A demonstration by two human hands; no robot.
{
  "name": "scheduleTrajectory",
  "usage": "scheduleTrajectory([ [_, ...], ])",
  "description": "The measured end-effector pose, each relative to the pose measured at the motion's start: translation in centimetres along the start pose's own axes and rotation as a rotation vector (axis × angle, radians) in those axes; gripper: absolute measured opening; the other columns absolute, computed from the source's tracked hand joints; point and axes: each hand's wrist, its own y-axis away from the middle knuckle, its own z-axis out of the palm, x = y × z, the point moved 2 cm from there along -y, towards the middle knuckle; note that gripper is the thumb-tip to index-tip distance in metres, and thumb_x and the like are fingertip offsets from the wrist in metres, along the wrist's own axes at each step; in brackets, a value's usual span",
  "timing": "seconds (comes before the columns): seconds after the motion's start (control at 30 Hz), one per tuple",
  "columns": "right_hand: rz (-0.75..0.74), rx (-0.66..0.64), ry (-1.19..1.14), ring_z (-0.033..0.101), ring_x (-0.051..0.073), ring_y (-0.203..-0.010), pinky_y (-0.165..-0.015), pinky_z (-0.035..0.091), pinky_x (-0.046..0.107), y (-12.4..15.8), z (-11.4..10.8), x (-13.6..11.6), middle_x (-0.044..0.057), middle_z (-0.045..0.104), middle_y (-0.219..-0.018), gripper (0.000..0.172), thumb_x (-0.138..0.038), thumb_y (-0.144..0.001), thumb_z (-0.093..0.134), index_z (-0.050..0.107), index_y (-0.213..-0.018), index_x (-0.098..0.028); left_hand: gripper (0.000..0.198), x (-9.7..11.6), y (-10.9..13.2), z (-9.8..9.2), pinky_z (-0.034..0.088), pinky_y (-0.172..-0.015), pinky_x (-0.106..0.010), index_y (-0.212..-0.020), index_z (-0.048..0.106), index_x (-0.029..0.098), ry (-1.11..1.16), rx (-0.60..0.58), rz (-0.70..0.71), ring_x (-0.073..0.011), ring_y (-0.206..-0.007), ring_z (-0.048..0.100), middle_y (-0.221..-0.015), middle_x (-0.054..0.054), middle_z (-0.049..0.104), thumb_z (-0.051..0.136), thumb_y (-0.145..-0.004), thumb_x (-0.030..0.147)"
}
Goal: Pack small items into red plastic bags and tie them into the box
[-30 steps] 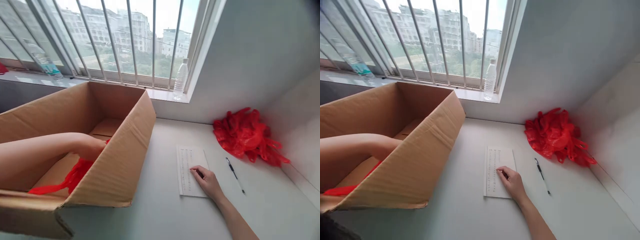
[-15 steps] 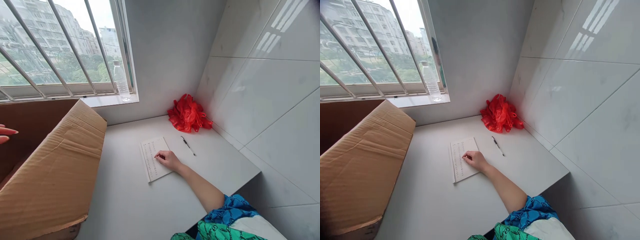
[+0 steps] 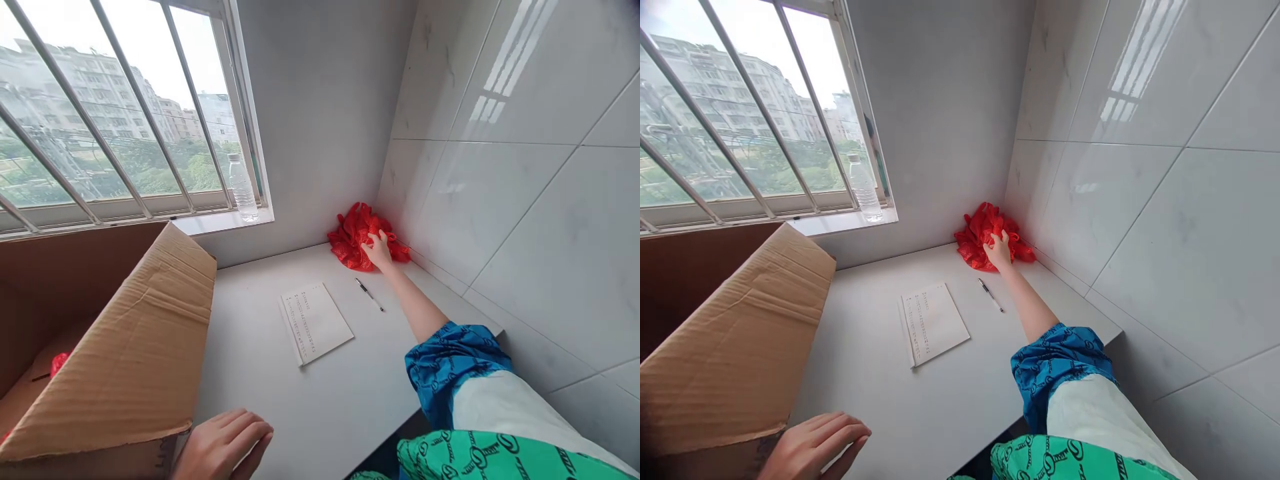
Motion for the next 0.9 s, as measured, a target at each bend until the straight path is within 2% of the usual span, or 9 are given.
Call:
scheduleTrajectory([
  [0.07,0.014,-0.019,0.048,0.066,0.019,-0.093,-0.097,0.048,0.038,-1.5,-0.6,0.1,0.023,0.041,-0.145,0.039,-0.026,-0.08,0.068,0.063,-0.115,-0.01,0.017,-0.2,-0.3,1.5,0.046,-0.051,-0.025,-0.082,0.06,0.024,-0.028,-0.035,0.036,-0.012,-0.056,0.062,-0.068,0.003,0.066,0.05,-0.093,0.015],
  [0.17,-0.009,-0.029,0.079,0.065,0.021,-0.097,-0.094,0.048,0.034,-2.2,-1.4,-0.4,0.018,0.061,-0.123,0.025,-0.026,-0.079,0.07,0.068,-0.099,-0.011,0.017,-0.5,-0.1,2.3,0.046,-0.052,-0.024,-0.083,0.06,0.024,-0.039,-0.04,0.017,-0.0122,-0.057,0.064,-0.068,0.003,0.066,0.05,-0.093,0.015],
  [0.23,-0.048,-0.005,0.076,0.064,0.021,-0.098,-0.094,0.047,0.035,-1.9,-1.9,-1.2,0.015,0.065,-0.113,0.018,-0.03,-0.084,0.065,0.068,-0.091,-0.013,0.017,-0.7,0.1,2.1,0.045,-0.053,-0.022,-0.084,0.061,0.024,-0.023,-0.04,-0.019,-0.0116,-0.058,0.064,-0.068,0.003,0.066,0.05,-0.094,0.016],
  [0.43,-0.219,-0.037,-0.04,0.064,0.019,-0.097,-0.091,0.048,0.032,0.8,-2.1,-5.3,0.008,0.069,-0.106,0.03,-0.046,-0.09,0.057,0.067,-0.085,-0.018,0.017,-0.8,-1.1,0.7,0.044,-0.056,-0.02,-0.083,0.063,0.023,0.012,0.002,-0.098,-0.0104,-0.059,0.064,-0.069,0.003,0.067,0.052,-0.096,0.02],
  [0.53,-0.294,-0.182,-0.16,0.065,0.018,-0.093,-0.088,0.05,0.031,3.3,-1.0,-7.0,0.006,0.072,-0.099,0.033,-0.049,-0.091,0.056,0.068,-0.085,-0.019,0.017,-0.6,-2.4,0.2,0.045,-0.059,-0.02,-0.086,0.066,0.022,0.032,0.022,-0.138,-0.0104,-0.063,0.065,-0.074,0.002,0.069,0.053,-0.096,0.021],
  [0.63,-0.329,-0.492,-0.308,0.066,0.019,-0.092,-0.085,0.051,0.032,6.8,0.8,-7.4,0.006,0.072,-0.093,0.036,-0.051,-0.091,0.055,0.07,-0.086,-0.018,0.017,-0.6,-4.0,0.0,0.047,-0.064,-0.021,-0.089,0.068,0.022,0.121,0.068,-0.214,-0.0111,-0.068,0.066,-0.079,0.0,0.071,0.053,-0.097,0.024],
  [0.7,-0.319,-0.645,-0.293,0.066,0.018,-0.086,-0.081,0.052,0.032,9.2,1.9,-6.8,0.006,0.071,-0.097,0.036,-0.052,-0.089,0.058,0.07,-0.082,-0.019,0.018,-0.9,-5.2,0.1,0.049,-0.068,-0.023,-0.092,0.068,0.022,0.191,0.129,-0.311,-0.0128,-0.074,0.066,-0.084,-0.002,0.072,0.052,-0.098,0.028],
  [0.8,-0.318,-0.579,-0.21,0.064,0.014,-0.076,-0.077,0.051,0.032,11.9,2.8,-5.4,0.006,0.066,-0.11,0.035,-0.052,-0.088,0.06,0.067,-0.076,-0.02,0.021,-2.3,-7.0,1.2,0.053,-0.075,-0.026,-0.103,0.068,0.023,0.262,0.23,-0.491,-0.0156,-0.088,0.067,-0.103,-0.004,0.071,0.05,-0.098,0.034],
  [0.9,-0.318,-0.419,-0.21,0.061,0.014,-0.073,-0.073,0.05,0.03,13.5,3.2,-4.4,0.005,0.064,-0.098,0.038,-0.053,-0.094,0.052,0.063,-0.077,-0.022,0.025,-4.2,-8.6,3.5,0.055,-0.078,-0.029,-0.113,0.065,0.026,0.239,0.275,-0.63,-0.0178,-0.097,0.065,-0.122,-0.005,0.064,0.05,-0.098,0.037],
])
